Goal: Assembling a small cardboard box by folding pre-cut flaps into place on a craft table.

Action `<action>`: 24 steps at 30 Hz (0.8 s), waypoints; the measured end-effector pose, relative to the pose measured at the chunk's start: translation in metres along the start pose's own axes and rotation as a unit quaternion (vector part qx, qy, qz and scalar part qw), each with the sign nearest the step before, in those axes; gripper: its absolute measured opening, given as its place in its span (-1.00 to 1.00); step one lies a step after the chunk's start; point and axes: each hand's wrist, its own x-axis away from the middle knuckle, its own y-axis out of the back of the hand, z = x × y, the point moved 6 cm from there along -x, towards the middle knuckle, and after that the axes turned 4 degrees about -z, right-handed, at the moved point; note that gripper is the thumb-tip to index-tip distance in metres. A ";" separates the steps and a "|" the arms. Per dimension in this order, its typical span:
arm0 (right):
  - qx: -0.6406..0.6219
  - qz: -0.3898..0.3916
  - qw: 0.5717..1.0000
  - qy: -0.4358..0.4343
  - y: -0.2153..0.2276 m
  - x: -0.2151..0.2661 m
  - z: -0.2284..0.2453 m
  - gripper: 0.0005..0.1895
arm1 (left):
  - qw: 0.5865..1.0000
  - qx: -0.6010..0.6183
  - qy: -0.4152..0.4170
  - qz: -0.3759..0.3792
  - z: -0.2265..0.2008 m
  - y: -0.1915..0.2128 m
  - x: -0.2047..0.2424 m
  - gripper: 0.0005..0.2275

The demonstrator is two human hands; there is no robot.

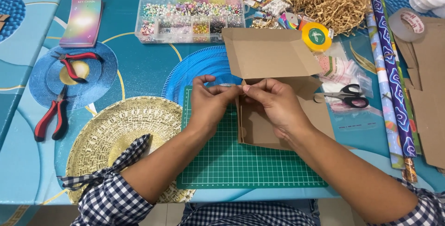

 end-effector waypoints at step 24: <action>-0.007 0.035 0.996 -0.080 0.011 -0.017 -0.019 -0.76 | 0.987 -0.107 -0.095 0.072 0.008 0.001 -0.021 -0.78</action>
